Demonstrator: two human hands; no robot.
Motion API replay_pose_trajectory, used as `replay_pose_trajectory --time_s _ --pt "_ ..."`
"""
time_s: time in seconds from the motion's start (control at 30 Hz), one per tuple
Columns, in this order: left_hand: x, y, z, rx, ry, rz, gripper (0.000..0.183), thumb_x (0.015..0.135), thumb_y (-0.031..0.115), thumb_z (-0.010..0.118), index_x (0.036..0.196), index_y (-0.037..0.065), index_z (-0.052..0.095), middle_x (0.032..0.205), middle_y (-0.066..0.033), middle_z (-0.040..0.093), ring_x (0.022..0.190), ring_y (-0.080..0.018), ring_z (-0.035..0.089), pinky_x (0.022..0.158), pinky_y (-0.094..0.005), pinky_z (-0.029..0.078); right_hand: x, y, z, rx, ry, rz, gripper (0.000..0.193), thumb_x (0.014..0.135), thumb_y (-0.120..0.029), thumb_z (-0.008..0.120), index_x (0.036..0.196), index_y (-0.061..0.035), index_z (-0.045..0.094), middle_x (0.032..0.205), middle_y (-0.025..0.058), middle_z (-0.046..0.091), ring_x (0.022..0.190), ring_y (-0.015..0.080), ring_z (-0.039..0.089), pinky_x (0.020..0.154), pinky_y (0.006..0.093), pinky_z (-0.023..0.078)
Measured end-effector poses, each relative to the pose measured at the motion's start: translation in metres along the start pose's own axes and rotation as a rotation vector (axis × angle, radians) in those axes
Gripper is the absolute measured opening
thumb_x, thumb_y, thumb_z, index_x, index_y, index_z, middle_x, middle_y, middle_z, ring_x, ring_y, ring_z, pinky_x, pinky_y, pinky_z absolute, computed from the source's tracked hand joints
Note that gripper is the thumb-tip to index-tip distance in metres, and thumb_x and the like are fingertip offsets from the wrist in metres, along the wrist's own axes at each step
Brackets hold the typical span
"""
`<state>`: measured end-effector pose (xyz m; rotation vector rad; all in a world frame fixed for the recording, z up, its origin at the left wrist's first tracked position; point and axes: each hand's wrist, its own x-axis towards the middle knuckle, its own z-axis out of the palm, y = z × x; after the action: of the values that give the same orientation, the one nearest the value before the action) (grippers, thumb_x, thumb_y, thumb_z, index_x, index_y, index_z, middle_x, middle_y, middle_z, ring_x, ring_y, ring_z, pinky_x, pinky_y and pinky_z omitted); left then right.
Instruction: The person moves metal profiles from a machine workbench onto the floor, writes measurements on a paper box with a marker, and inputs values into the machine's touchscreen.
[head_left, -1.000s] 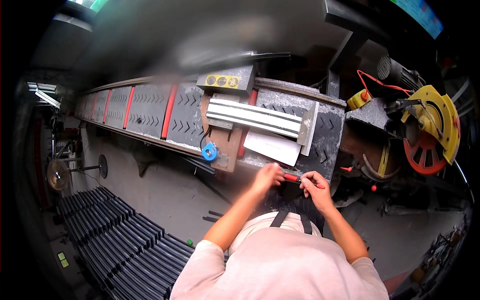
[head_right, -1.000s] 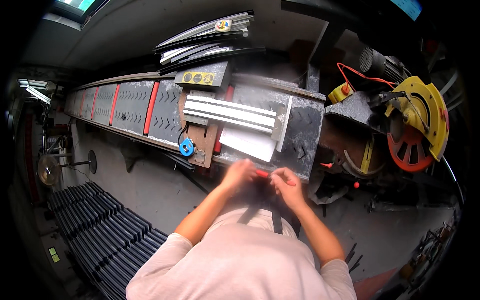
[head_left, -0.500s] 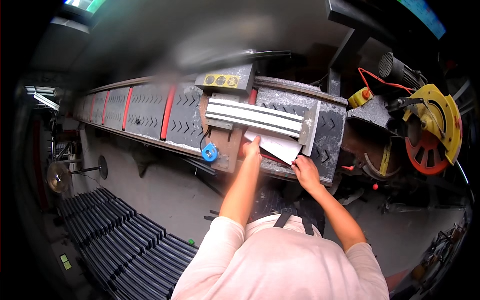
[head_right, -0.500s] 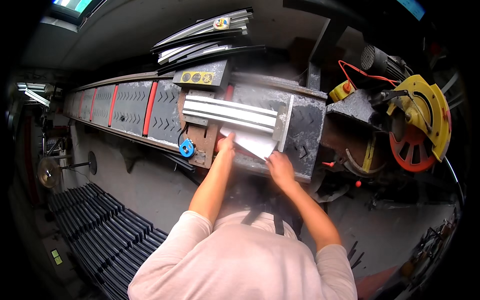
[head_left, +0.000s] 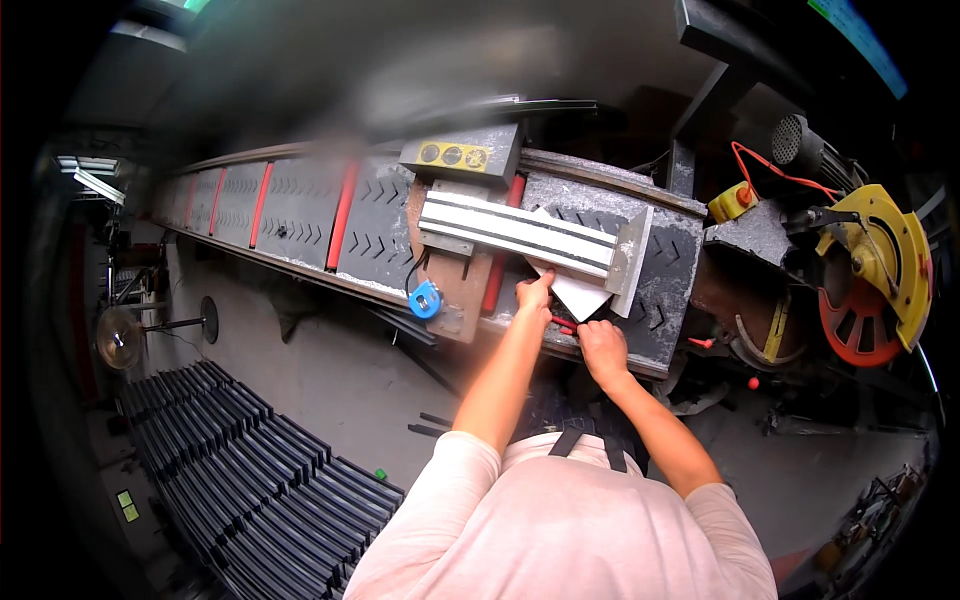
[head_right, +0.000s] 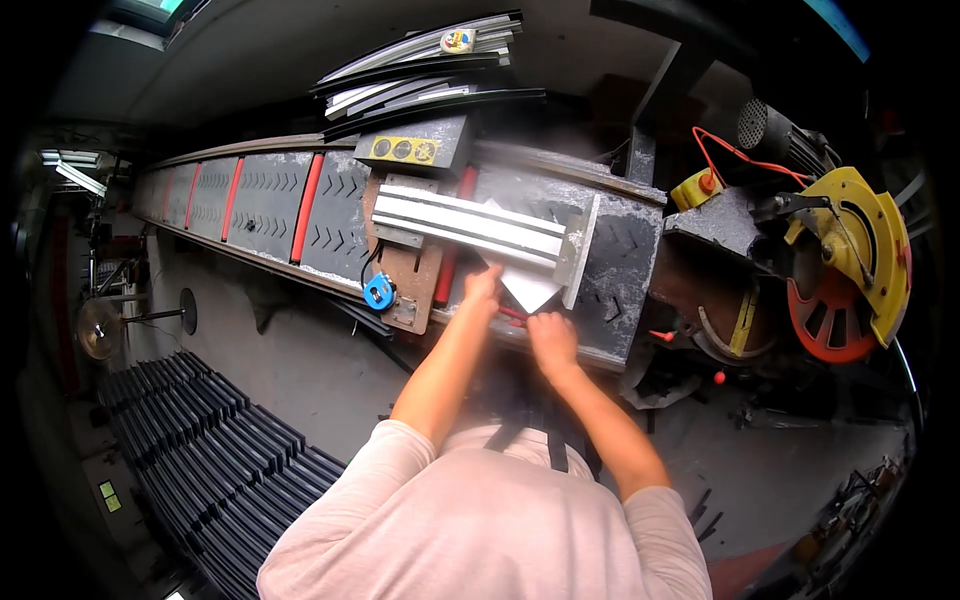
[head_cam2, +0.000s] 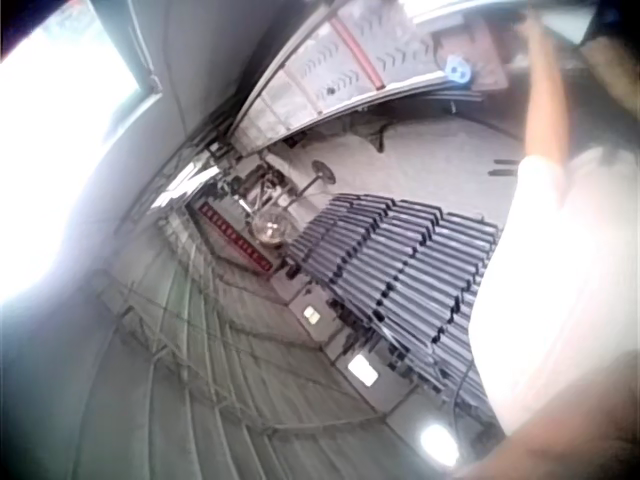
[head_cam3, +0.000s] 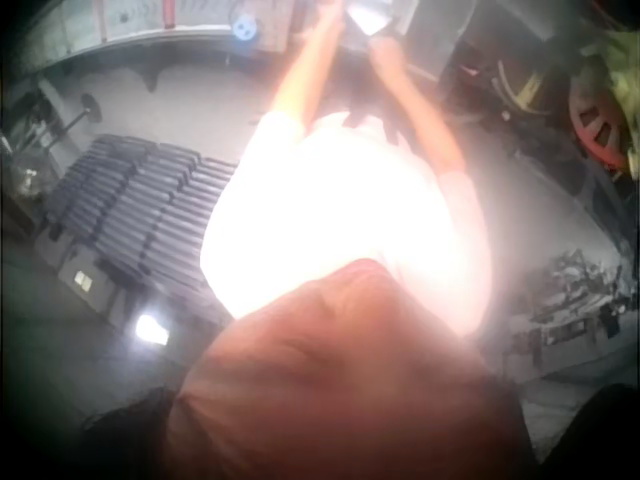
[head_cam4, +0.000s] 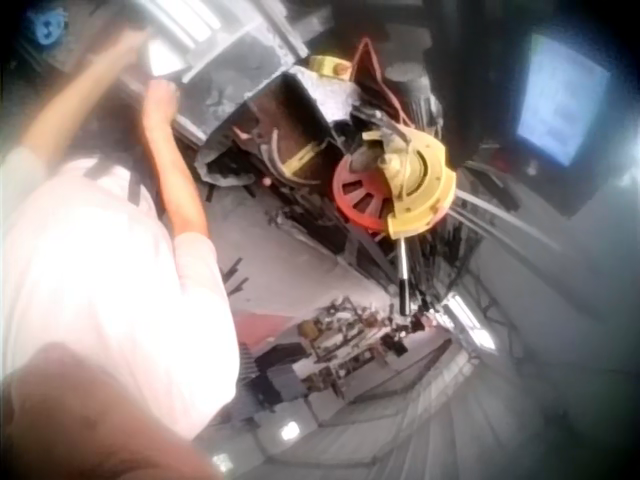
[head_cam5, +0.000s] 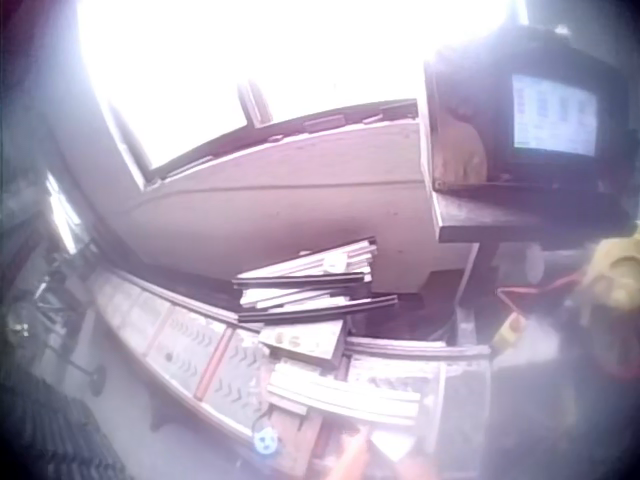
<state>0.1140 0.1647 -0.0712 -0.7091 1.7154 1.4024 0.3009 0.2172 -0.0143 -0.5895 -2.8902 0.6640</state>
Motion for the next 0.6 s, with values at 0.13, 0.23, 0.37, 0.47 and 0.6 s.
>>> replay_pose_trajectory --time_s 0.13,0.23,0.37,0.47,0.6 --pt "-0.005 0.010 -0.030 -0.236 -0.232 -0.073 0.034 0.093 0.011 0.067 0.122 -0.001 0.055 0.108 -0.0104 0.067 0.098 -0.0207 0.066 0.080 -0.0326 0.055 0.003 -0.001 0.014 -0.109 0.002 -0.052 0.002 0.080 -0.011 0.059 0.081 -0.0116 0.061 0.080 0.0054 0.058 0.082 0.0261 0.059 0.072 0.0407 0.049" --pt "0.004 0.011 -0.068 -0.177 -0.305 -0.147 0.032 0.098 0.016 0.060 0.125 -0.001 0.055 0.120 -0.0114 0.063 0.110 -0.0262 0.062 0.099 -0.0408 0.050 0.003 -0.005 0.024 -0.096 -0.019 -0.065 0.004 0.079 -0.010 0.059 0.082 -0.0108 0.061 0.082 0.0063 0.058 0.082 0.0267 0.059 0.071 0.0412 0.049" --pt "-0.048 0.020 -0.061 -0.016 -0.268 -0.166 0.031 0.100 0.014 0.056 0.126 -0.002 0.055 0.123 -0.0115 0.062 0.113 -0.0251 0.061 0.099 -0.0416 0.050 -0.013 0.026 0.010 -0.146 0.002 -0.005 0.003 0.079 -0.011 0.059 0.080 -0.0108 0.062 0.080 0.0065 0.058 0.081 0.0268 0.059 0.069 0.0416 0.050" --pt "-0.055 0.003 -0.093 0.011 -0.335 -0.172 0.029 0.096 0.008 0.057 0.123 -0.004 0.057 0.116 -0.0148 0.065 0.104 -0.0234 0.064 0.090 -0.0409 0.053 -0.020 0.027 -0.004 -0.179 -0.051 0.041 0.006 0.081 -0.014 0.058 0.079 -0.0116 0.063 0.079 0.0072 0.061 0.079 0.0271 0.061 0.065 0.0422 0.051" --pt "-0.102 0.007 -0.147 0.007 -0.285 -0.179 0.033 0.096 0.009 0.057 0.128 0.002 0.056 0.120 -0.0113 0.066 0.109 -0.0268 0.066 0.090 -0.0452 0.055 -0.021 0.015 -0.028 0.007 -0.043 0.036 0.013 0.079 -0.021 0.070 0.080 -0.0101 0.063 0.079 0.0109 0.062 0.078 0.0322 0.061 0.068 0.0457 0.051"
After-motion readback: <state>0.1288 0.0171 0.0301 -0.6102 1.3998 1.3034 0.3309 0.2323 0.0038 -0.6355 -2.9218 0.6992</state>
